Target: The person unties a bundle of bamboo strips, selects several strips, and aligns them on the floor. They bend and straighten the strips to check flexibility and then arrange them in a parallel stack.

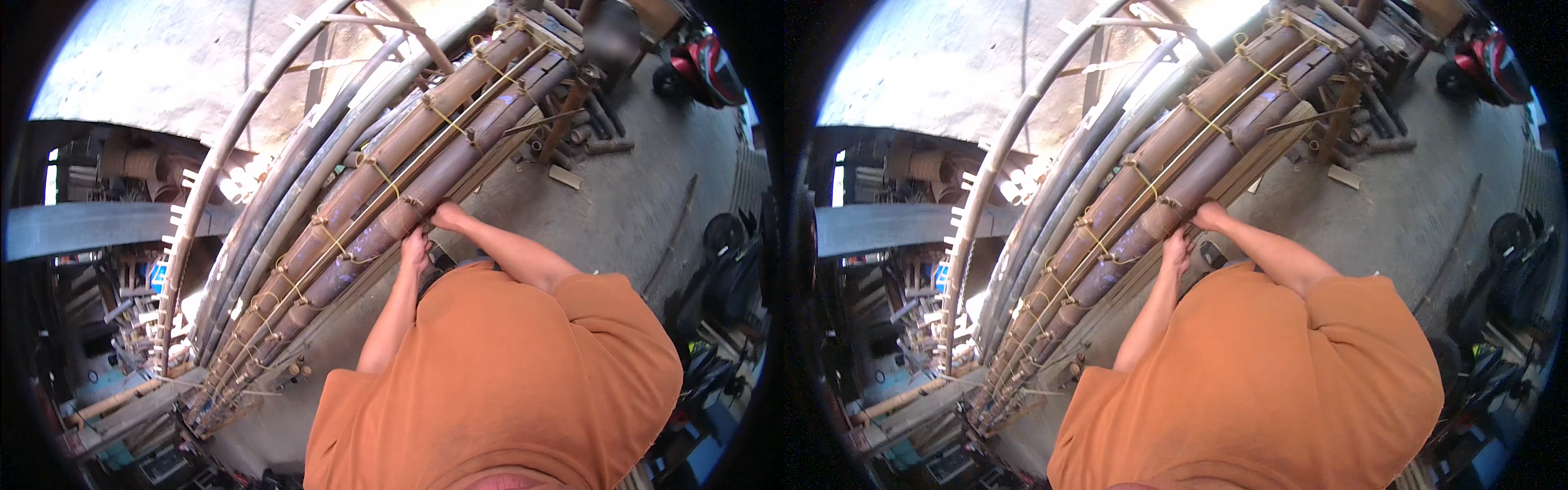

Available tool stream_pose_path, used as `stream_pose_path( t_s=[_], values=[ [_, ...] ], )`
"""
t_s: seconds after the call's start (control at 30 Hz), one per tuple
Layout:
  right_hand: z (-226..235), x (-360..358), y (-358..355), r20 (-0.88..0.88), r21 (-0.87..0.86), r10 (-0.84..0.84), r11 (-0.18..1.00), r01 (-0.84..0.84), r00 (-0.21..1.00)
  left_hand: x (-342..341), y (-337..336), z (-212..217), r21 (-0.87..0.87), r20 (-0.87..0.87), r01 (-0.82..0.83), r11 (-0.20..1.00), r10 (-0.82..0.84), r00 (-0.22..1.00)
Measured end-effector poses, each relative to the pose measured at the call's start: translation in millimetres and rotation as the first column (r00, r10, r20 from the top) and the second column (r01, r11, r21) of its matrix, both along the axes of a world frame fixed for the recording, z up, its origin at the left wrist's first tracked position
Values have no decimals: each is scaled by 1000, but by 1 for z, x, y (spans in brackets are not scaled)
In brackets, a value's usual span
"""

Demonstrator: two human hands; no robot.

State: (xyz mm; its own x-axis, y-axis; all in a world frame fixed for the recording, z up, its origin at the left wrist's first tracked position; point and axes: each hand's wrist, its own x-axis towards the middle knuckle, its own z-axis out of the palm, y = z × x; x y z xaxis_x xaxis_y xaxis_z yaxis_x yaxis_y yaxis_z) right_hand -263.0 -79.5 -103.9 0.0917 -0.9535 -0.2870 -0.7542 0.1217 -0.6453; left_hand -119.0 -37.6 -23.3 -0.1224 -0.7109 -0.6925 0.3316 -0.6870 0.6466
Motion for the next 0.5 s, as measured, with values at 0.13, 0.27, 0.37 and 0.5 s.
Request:
stream_pose_path(
  t_s=[0.13, 0.27, 0.37, 0.5],
  values=[
    [18, 10, 11, 156, 55, -83, 996, 75, 984, 23, 3, 1, -60, -21, 103, 993, -104, 994],
    [45, 6, 7, 131, 84, 1, 996, -12, 991, 22, 4, -2, -82, 40, 93, 992, -90, 995],
    [78, -5, 10, 205, 139, -63, 990, 35, 977, 16, 12, 23, -38, 268, 148, 988, -132, 954],
    [45, -34, 31, 495, 204, -242, 966, 159, 834, 9, 34, 50, -488, 638, 352, 799, 51, 769]
  ],
)
